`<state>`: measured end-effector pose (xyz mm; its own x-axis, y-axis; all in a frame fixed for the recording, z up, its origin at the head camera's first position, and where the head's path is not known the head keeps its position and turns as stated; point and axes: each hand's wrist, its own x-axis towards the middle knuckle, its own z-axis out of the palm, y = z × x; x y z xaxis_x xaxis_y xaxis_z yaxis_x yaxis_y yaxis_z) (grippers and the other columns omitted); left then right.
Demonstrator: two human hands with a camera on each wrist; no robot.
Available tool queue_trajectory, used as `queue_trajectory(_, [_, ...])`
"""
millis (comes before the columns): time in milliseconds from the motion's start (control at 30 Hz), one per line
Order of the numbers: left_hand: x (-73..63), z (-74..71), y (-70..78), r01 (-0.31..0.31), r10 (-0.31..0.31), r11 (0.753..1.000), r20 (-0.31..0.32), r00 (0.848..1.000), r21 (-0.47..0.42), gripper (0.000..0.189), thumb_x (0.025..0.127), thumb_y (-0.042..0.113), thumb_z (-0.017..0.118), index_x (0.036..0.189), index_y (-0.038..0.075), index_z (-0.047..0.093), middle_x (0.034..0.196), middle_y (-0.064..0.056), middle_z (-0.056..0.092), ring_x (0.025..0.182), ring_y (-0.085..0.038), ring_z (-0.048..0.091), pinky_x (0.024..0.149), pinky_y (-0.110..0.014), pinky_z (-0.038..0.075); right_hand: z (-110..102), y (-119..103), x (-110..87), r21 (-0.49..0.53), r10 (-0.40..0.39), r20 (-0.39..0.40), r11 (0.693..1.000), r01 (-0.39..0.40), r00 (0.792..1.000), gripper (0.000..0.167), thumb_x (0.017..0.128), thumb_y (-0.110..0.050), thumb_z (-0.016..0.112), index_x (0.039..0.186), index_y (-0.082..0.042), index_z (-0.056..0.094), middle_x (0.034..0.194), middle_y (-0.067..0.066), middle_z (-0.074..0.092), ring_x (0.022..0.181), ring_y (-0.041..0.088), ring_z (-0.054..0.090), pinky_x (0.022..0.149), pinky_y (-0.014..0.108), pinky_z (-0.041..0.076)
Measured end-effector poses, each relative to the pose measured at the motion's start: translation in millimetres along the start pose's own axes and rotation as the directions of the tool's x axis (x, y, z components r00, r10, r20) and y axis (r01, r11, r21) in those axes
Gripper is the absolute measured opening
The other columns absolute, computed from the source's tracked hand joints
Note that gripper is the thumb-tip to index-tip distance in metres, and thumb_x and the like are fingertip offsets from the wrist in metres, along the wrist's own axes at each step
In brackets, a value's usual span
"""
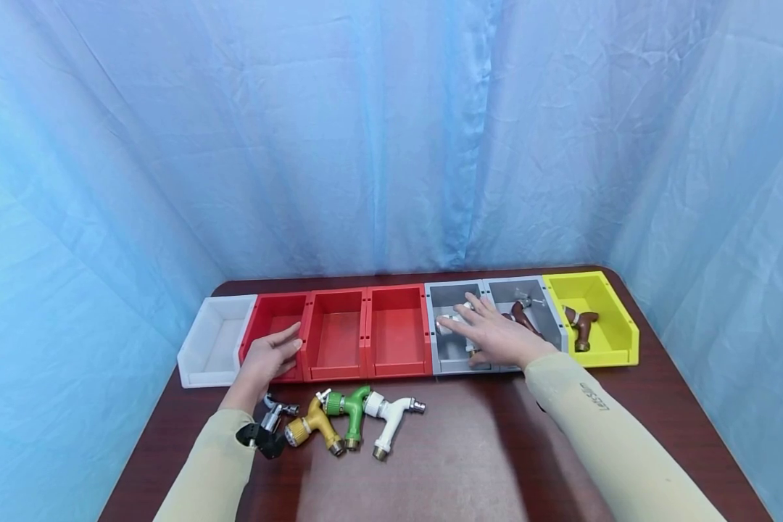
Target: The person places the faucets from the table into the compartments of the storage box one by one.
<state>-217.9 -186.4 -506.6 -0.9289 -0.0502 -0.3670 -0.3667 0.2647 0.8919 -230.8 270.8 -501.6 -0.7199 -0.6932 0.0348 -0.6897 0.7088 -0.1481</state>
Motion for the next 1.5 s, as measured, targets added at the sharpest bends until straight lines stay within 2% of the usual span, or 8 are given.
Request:
queue_trajectory(267, [-0.5, 0.2, -0.3, -0.002, 0.002, 1.0, 0.004, 1.0, -0.001, 0.054, 0.102, 0.026, 0.064, 0.153, 0.029, 0.049, 0.155, -0.008, 0.051, 0.137, -0.033, 0.052, 0.103, -0.044, 0.052, -4.4, -0.7, 3.0, 0.055, -0.003, 0.04, 0.999, 0.0, 0.999, 0.102, 0.073, -0.018, 0.093, 0.159, -0.019, 0.039, 0.159, 0.025, 0.038, 0.152, 0.049, 0.016, 0.12, 0.07, 0.014])
queue_trajectory(500, [-1.3, 0.1, 0.3, 0.011, -0.011, 1.0, -0.005, 1.0, 0.0, 0.054, 0.102, 0.027, 0.065, 0.153, 0.03, 0.049, 0.154, -0.008, 0.051, 0.137, -0.033, 0.053, 0.103, -0.045, 0.052, -3.0, -2.0, 2.4, 0.053, 0.006, 0.057, 0.999, -0.009, 0.998, 0.103, 0.076, -0.018, 0.092, 0.161, -0.021, 0.034, 0.161, 0.024, 0.036, 0.152, 0.048, 0.021, 0.118, 0.068, 0.026])
queue_trajectory(667, [-0.9, -0.5, 0.0, 0.004, -0.004, 1.0, 0.004, 1.0, -0.011, 0.053, 0.102, 0.026, 0.064, 0.153, 0.03, 0.049, 0.154, -0.009, 0.051, 0.137, -0.034, 0.052, 0.103, -0.044, 0.051, -2.3, -1.7, -0.7, -0.004, 0.025, 0.059, 1.0, -0.025, 0.998, 0.103, 0.078, -0.028, 0.09, 0.162, -0.025, 0.031, 0.162, 0.019, 0.037, 0.153, 0.044, 0.022, 0.121, 0.063, 0.025])
queue_trajectory(833, [-1.4, -0.1, 0.4, 0.001, -0.001, 1.0, 0.006, 1.0, -0.016, 0.052, 0.103, 0.024, 0.062, 0.153, 0.029, 0.049, 0.154, -0.009, 0.051, 0.137, -0.032, 0.053, 0.103, -0.044, 0.051, -4.8, -4.0, -3.1, -0.031, 0.017, 0.029, 0.999, -0.017, 0.999, 0.102, 0.078, -0.031, 0.09, 0.162, -0.025, 0.032, 0.161, 0.016, 0.04, 0.152, 0.045, 0.022, 0.121, 0.064, 0.024])
queue_trajectory(1067, [-2.3, 0.2, 1.5, -0.004, 0.004, 1.0, 0.004, 1.0, -0.022, 0.052, 0.104, 0.023, 0.062, 0.153, 0.027, 0.049, 0.154, -0.01, 0.051, 0.137, -0.032, 0.053, 0.103, -0.043, 0.051, -10.2, -10.8, -5.7, -0.018, -0.007, -0.026, 1.0, 0.006, 1.0, 0.099, 0.078, -0.03, 0.09, 0.16, -0.021, 0.036, 0.161, 0.017, 0.039, 0.152, 0.048, 0.021, 0.12, 0.067, 0.022])
queue_trajectory(1300, [-3.0, 0.1, 2.0, 0.003, -0.003, 1.0, 0.004, 1.0, -0.02, 0.052, 0.103, 0.024, 0.062, 0.153, 0.028, 0.049, 0.154, -0.01, 0.051, 0.137, -0.033, 0.052, 0.103, -0.043, 0.051, -14.5, -20.6, -3.2, -0.013, -0.057, -0.086, 0.998, 0.056, 0.995, 0.1, 0.076, -0.034, 0.091, 0.159, -0.017, 0.038, 0.161, 0.017, 0.039, 0.151, 0.049, 0.022, 0.118, 0.07, 0.021])
queue_trajectory(1500, [-2.6, 0.1, 1.4, 0.01, -0.01, 1.0, 0.002, 1.0, -0.024, 0.052, 0.102, 0.025, 0.064, 0.153, 0.029, 0.05, 0.154, -0.01, 0.05, 0.137, -0.034, 0.052, 0.104, -0.043, 0.051, -17.2, -33.0, 1.2, -0.017, -0.053, -0.052, 0.998, 0.052, 0.997, 0.101, 0.08, -0.042, 0.087, 0.162, -0.023, 0.032, 0.164, 0.015, 0.034, 0.154, 0.046, 0.018, 0.121, 0.068, 0.017])
